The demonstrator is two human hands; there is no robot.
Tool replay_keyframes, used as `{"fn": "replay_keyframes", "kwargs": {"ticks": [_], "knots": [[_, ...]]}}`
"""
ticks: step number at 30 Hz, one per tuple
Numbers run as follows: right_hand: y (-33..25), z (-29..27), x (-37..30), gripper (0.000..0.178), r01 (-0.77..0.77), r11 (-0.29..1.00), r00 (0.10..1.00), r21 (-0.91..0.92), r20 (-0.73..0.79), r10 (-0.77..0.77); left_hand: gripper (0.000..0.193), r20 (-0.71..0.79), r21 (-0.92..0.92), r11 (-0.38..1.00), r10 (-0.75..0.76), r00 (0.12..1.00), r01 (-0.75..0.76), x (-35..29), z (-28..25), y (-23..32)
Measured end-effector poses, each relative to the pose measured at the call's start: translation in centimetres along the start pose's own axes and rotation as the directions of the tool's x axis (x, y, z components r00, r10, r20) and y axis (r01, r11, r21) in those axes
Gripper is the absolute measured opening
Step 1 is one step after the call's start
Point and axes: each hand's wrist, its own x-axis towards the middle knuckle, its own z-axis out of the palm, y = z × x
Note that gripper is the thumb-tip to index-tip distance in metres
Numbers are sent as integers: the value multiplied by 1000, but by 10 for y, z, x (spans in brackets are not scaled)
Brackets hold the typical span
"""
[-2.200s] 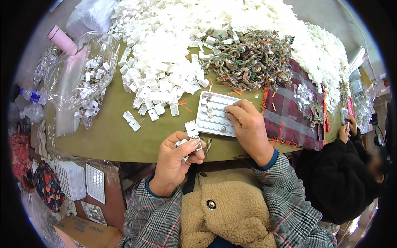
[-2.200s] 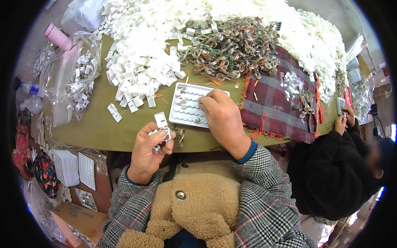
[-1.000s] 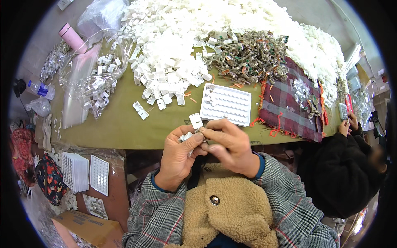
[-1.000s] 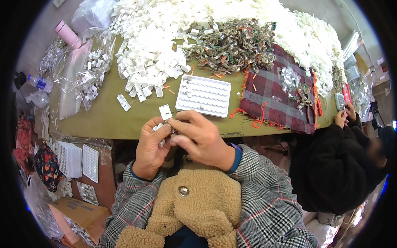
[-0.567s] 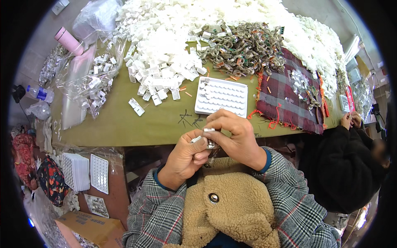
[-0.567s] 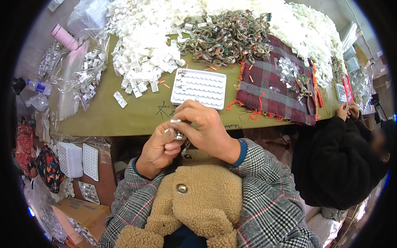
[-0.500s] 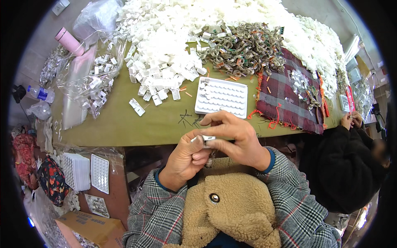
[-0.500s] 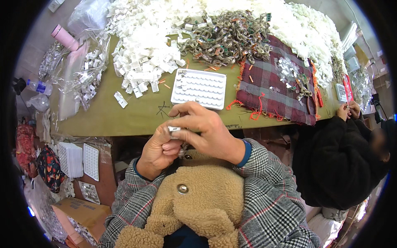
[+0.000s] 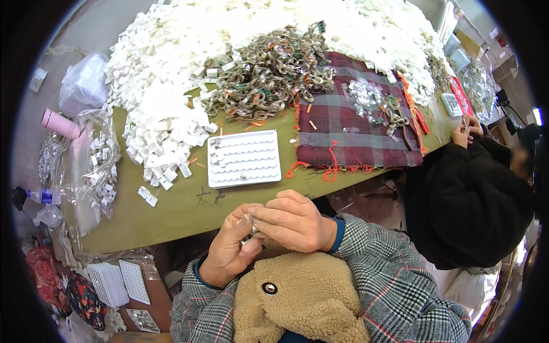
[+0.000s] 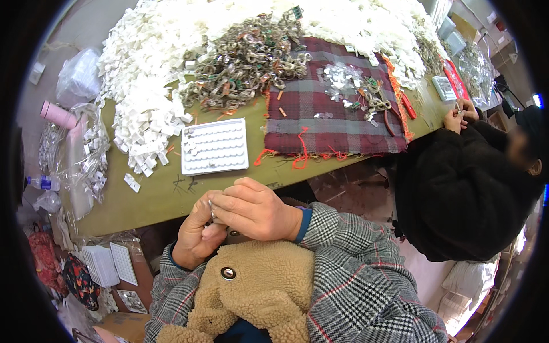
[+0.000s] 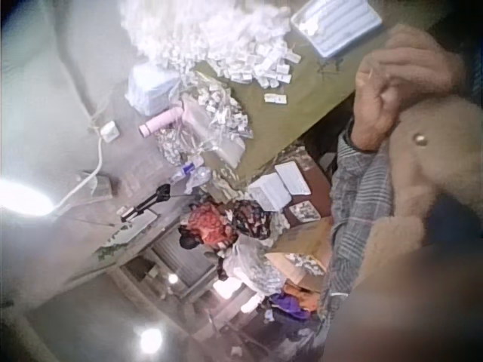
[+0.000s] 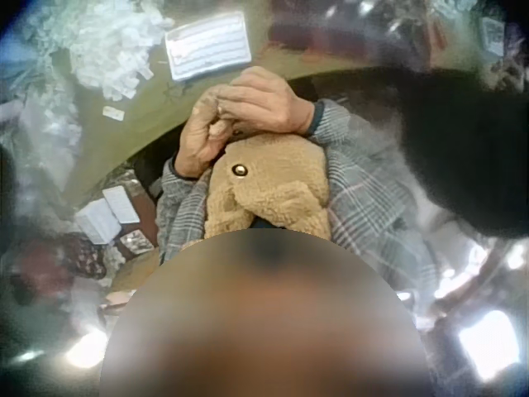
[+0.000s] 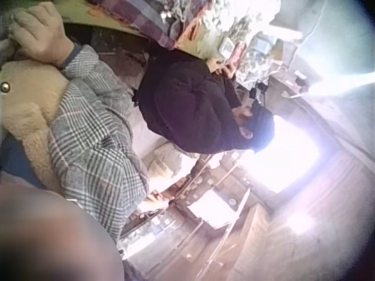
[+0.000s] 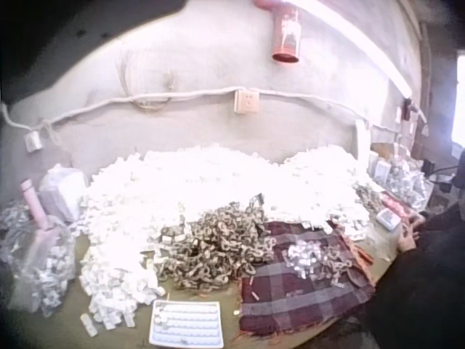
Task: The person repeatedly picks small white plastic housings and metal contacts from piles on a table, inserts the contacts into the housings, and places the assembled units into a white tray. The person also occasionally picks up and sets down small wire pieces during the process.
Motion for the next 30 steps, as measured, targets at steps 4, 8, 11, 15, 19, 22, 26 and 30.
{"fn": "replay_keyframes", "kwargs": {"ticks": [4, 8, 11, 15, 19, 22, 26, 30], "knots": [[18, -43, -27, 32, -162, 987, 987, 9, 20, 161, 18, -7, 54, 998, -12, 1000, 12, 10, 8, -4], [45, -103, -45, 10, -699, 684, 713, -208, -284, 641, 31, 93, 104, 995, -13, 996, 3, 22, 14, -1], [63, -128, -51, 7, -832, 506, 554, -226, -390, 736, 32, 109, 146, 989, -44, 993, 28, 31, 15, -1], [80, -118, -51, 10, -749, 608, 662, -263, -325, 675, 28, 64, 146, 989, -43, 997, 33, 38, 14, -3], [88, -108, -47, 11, -766, 583, 642, -271, -269, 718, 24, 43, 153, 988, -18, 999, 11, 38, 12, -3], [88, -104, -43, 11, -765, 564, 639, -312, -249, 728, 23, 21, 158, 987, -10, 1000, 7, 36, 9, -3], [89, -100, -38, 9, -741, 551, 655, -385, -228, 721, 22, 44, 151, 988, -22, 999, 15, 36, 4, -2], [95, -103, -36, 7, -674, 565, 685, -476, -118, 719, 22, 78, 114, 993, -37, 996, 28, 34, 0, 0]]}}
